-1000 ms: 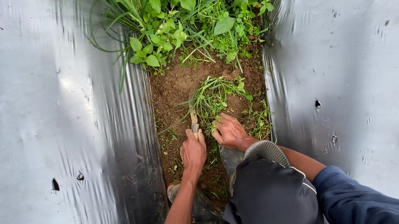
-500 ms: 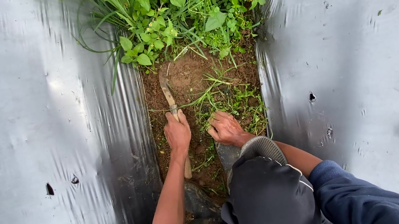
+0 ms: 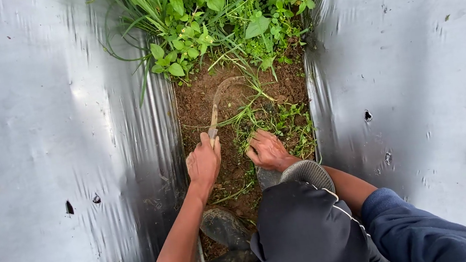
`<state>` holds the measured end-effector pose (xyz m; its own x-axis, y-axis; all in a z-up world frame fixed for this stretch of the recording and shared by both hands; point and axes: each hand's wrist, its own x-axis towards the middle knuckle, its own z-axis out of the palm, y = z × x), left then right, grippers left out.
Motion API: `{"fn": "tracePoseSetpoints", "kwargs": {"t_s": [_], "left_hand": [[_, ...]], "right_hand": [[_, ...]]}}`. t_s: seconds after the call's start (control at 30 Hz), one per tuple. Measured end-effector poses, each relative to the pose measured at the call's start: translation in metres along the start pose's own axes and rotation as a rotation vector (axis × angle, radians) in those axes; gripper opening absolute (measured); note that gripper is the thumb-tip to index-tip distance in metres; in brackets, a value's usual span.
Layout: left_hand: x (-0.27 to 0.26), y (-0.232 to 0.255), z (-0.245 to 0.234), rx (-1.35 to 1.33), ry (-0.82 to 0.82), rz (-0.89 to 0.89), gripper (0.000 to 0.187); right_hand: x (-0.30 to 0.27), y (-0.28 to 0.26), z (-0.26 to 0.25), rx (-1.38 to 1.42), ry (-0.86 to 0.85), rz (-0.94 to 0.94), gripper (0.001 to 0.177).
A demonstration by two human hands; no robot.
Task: The person uses a sickle to cut weeds growing in a narrow strip of soil between two plastic-covered garden beds. They repeatedly slice the vegetation at the base and pull the cut weeds away with their hand.
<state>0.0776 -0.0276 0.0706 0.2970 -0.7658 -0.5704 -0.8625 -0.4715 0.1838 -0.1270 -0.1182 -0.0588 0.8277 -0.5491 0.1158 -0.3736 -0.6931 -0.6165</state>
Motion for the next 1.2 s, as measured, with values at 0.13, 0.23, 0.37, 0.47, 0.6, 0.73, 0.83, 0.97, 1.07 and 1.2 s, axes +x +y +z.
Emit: {"fn": "tracePoseSetpoints", "kwargs": {"t_s": [0.13, 0.23, 0.37, 0.47, 0.6, 0.73, 0.83, 0.97, 1.07, 1.2], "left_hand": [[-0.006, -0.021, -0.026, -0.034, 0.407, -0.1, 0.038], [-0.018, -0.044, -0.062, 0.055, 0.293, -0.152, 0.029], [-0.044, -0.085, -0.117, 0.186, 0.182, -0.194, 0.032], [-0.075, -0.107, -0.155, 0.13, 0.042, -0.296, 0.037], [-0.12, -0.081, -0.202, -0.157, -0.02, -0.434, 0.042], [-0.122, -0.094, -0.137, -0.378, 0.083, -0.468, 0.044], [-0.117, -0.092, -0.078, -0.662, 0.197, -0.443, 0.049], [-0.1, -0.071, -0.058, -1.029, 0.266, -0.349, 0.042], [-0.095, -0.062, -0.067, -1.259, 0.355, -0.276, 0.028], [-0.091, -0.075, -0.086, -1.375, 0.543, -0.244, 0.018]], "right_hand": [[-0.009, 0.003, 0.009, -0.018, 0.023, -0.006, 0.025], [0.004, -0.019, -0.029, -0.078, 0.094, -0.018, 0.025], [0.015, -0.021, -0.039, -0.101, 0.165, -0.166, 0.021], [0.041, -0.034, -0.079, -0.242, 0.013, -0.166, 0.061], [0.083, -0.045, -0.137, -0.524, -0.593, 0.083, 0.091], [0.067, -0.005, -0.1, -0.618, -0.767, 0.118, 0.062], [0.024, 0.017, -0.069, -0.434, -0.691, 0.197, 0.042], [-0.01, 0.052, -0.064, -0.528, -0.78, -0.051, 0.032], [0.018, 0.016, -0.113, -0.436, -0.867, -0.009, 0.037], [0.075, -0.019, -0.146, -0.289, -0.997, 0.122, 0.047]]}}
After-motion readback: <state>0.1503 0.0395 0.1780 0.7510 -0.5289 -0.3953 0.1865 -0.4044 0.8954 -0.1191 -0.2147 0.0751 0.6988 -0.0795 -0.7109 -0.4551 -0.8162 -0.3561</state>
